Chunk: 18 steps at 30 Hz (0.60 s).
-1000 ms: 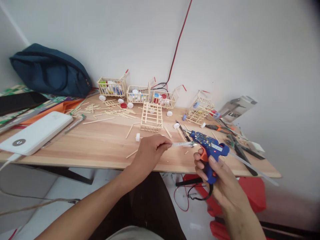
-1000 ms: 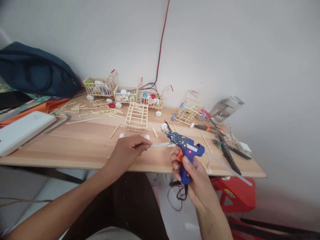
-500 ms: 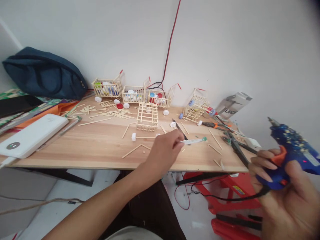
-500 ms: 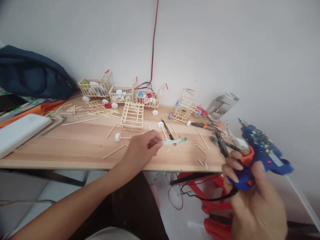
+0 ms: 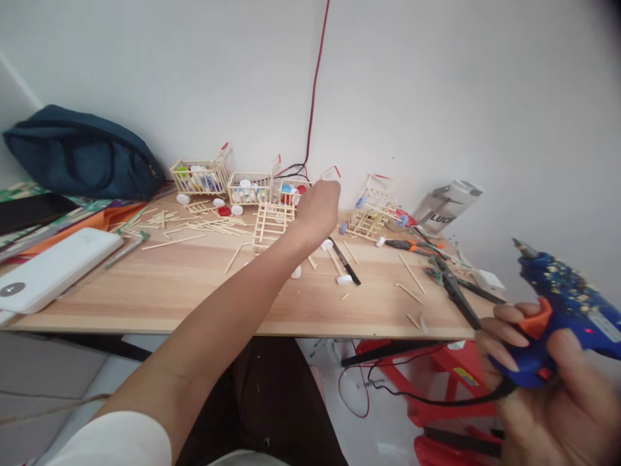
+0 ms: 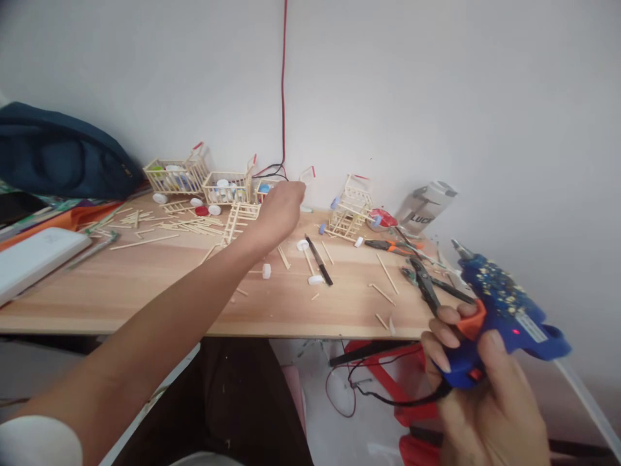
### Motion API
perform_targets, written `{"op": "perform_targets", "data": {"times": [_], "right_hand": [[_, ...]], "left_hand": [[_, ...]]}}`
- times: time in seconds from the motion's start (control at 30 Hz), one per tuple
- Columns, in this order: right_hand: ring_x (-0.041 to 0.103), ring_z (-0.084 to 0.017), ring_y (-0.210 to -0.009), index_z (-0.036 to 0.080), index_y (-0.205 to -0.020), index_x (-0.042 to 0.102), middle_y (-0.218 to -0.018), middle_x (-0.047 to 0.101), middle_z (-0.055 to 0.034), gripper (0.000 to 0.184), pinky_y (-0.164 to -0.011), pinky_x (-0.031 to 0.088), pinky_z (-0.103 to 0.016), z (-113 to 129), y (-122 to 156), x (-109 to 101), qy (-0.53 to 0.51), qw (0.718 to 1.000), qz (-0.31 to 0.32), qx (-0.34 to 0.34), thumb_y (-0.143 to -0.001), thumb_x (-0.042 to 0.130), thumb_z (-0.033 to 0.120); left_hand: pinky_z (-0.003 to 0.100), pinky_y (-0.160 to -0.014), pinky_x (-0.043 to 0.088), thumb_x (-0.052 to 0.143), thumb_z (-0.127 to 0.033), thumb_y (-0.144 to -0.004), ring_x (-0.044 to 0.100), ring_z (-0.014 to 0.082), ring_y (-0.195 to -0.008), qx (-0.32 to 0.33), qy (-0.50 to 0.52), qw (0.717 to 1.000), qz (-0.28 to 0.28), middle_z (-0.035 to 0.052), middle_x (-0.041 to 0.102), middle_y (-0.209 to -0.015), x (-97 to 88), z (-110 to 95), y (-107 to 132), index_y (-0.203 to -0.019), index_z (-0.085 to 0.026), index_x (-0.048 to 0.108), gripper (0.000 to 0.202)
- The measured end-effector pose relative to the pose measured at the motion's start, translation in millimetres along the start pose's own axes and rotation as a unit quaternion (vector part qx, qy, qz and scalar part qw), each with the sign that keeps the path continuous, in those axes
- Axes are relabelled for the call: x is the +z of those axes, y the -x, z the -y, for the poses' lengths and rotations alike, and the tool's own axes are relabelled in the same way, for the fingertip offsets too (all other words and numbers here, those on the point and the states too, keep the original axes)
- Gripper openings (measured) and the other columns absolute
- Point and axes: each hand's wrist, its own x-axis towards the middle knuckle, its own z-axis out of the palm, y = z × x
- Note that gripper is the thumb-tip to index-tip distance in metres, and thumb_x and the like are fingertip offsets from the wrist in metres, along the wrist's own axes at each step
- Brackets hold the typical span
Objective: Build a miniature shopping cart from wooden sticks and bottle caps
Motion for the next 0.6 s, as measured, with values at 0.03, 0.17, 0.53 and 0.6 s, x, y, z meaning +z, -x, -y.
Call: {"op": "perform_targets", "data": {"times": [0.03, 0.17, 0.53, 0.6], "right_hand": [[0.045, -0.011, -0.066, 0.018, -0.093, 0.068, -0.091, 0.047, -0.0068, 0.011, -0.045, 0.041, -0.020, -1.4, -0.6, -0.2, -0.045, 0.999, 0.001, 0.027, -0.083, 0.064, 0.023], [0.046, -0.009, -0.067, 0.018, -0.094, 0.070, -0.094, 0.050, -0.0071, 0.013, -0.046, 0.043, -0.016, -4.4, 1.5, 3.5, -0.101, 0.992, -0.001, 0.074, -0.081, 0.067, 0.019], [0.053, -0.012, -0.070, 0.023, -0.097, 0.069, -0.093, 0.055, -0.0069, 0.018, -0.046, 0.047, -0.018, -19.4, 20.8, 18.3, -0.029, 0.991, 0.038, 0.123, -0.080, 0.070, 0.029], [0.055, -0.013, -0.070, 0.023, -0.097, 0.068, -0.093, 0.056, -0.0061, 0.018, -0.044, 0.046, -0.018, -25.8, 23.5, 22.8, -0.026, 0.988, 0.063, 0.139, -0.081, 0.069, 0.030]], "left_hand": [[0.034, -0.077, 0.046, 0.036, -0.001, -0.083, 0.062, 0.0245, -0.090, -0.008, 0.006, 1.000, -0.003, 0.0159, 0.066, -0.095, 4.2, 0.4, -5.1, -0.100, -0.009, 0.064, 0.033], [0.035, -0.086, 0.046, 0.040, -0.002, -0.083, 0.061, 0.0250, -0.100, -0.006, 0.054, 0.998, 0.020, 0.0173, 0.066, -0.105, 28.9, -4.2, -17.7, -0.103, -0.008, 0.064, 0.032], [0.031, -0.076, 0.046, 0.052, -0.020, -0.083, 0.063, 0.0180, -0.080, 0.056, 0.121, 0.989, -0.059, 0.0025, 0.071, -0.083, -54.5, 47.3, 72.7, -0.081, -0.018, 0.068, 0.016], [0.028, -0.071, 0.046, 0.054, -0.023, -0.082, 0.062, 0.0159, -0.075, 0.012, 0.122, 0.990, -0.068, 0.0009, 0.070, -0.079, -71.0, 70.0, 106.9, -0.079, -0.018, 0.066, 0.013]]}}
